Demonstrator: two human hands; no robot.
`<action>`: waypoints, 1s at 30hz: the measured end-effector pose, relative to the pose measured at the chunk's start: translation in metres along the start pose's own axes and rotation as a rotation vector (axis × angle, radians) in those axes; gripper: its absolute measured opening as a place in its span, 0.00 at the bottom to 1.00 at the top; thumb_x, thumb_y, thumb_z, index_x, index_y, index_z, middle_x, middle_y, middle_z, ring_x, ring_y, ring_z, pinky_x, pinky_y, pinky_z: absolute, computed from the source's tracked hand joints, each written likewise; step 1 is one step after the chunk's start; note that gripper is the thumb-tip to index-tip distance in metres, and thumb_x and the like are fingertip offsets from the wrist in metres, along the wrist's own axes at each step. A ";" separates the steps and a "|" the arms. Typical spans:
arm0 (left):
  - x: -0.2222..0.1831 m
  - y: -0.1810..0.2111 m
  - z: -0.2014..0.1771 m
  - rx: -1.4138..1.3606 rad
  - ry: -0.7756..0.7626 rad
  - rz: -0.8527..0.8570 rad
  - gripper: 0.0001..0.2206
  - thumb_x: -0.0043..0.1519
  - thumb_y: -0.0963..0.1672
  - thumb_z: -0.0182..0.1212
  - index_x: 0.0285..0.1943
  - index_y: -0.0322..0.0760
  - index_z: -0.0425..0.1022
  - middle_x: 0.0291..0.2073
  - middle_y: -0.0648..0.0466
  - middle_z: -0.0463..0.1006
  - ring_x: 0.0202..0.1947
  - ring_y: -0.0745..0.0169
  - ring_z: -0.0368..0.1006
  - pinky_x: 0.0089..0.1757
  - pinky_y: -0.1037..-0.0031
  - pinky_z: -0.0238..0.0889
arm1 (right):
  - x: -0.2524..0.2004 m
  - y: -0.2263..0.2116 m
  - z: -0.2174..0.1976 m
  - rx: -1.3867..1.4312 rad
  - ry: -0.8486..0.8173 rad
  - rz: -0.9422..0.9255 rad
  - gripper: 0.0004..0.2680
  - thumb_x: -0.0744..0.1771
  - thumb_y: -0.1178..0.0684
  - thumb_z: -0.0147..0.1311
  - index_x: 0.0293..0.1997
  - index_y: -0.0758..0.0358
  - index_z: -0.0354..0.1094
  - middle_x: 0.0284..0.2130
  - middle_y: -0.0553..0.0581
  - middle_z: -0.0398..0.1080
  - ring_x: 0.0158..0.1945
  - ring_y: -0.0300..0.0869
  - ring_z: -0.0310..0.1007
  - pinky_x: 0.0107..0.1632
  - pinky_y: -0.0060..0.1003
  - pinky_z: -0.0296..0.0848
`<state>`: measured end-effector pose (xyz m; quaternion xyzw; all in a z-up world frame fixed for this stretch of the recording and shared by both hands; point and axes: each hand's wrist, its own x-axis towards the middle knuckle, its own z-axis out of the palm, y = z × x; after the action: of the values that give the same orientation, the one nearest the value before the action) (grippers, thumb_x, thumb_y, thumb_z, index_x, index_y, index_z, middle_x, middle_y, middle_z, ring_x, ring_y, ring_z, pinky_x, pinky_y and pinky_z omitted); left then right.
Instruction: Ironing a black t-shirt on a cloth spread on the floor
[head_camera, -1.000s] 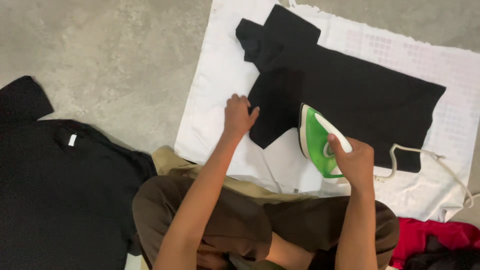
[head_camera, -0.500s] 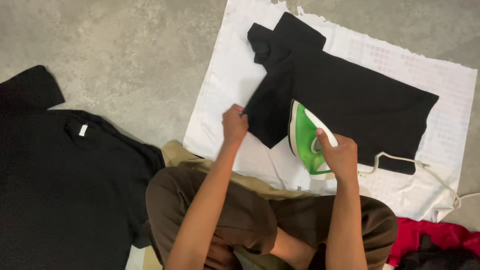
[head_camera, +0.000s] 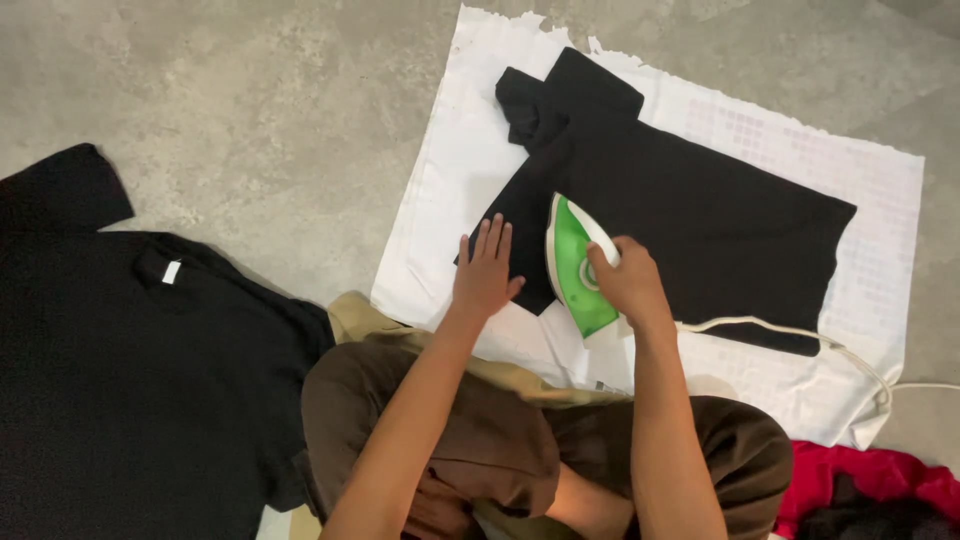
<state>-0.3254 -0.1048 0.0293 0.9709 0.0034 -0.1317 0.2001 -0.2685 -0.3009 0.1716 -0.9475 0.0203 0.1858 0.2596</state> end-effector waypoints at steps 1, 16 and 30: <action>-0.005 0.004 -0.005 -0.015 -0.055 -0.043 0.44 0.69 0.57 0.55 0.86 0.37 0.33 0.84 0.46 0.29 0.83 0.47 0.26 0.73 0.43 0.27 | -0.002 -0.008 0.000 0.032 0.009 0.004 0.18 0.68 0.39 0.54 0.55 0.64 0.75 0.45 0.76 0.76 0.55 0.69 0.74 0.54 0.62 0.71; -0.030 0.002 0.009 0.053 -0.281 -0.201 0.59 0.59 0.67 0.53 0.84 0.35 0.18 0.81 0.43 0.12 0.81 0.47 0.08 0.71 0.38 0.14 | 0.028 -0.050 0.055 -0.107 0.014 -0.096 0.20 0.68 0.45 0.47 0.71 0.35 0.64 0.52 0.75 0.75 0.57 0.71 0.73 0.62 0.64 0.71; -0.025 -0.007 0.009 -0.038 -0.317 -0.196 0.61 0.57 0.68 0.55 0.84 0.39 0.15 0.81 0.47 0.09 0.80 0.49 0.04 0.70 0.36 0.11 | 0.062 -0.070 0.067 -0.116 0.029 -0.091 0.20 0.70 0.47 0.44 0.74 0.40 0.62 0.51 0.78 0.74 0.56 0.72 0.74 0.60 0.63 0.73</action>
<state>-0.3522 -0.1008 0.0256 0.9291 0.0690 -0.3017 0.2025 -0.2243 -0.2033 0.1302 -0.9634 -0.0298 0.1610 0.2123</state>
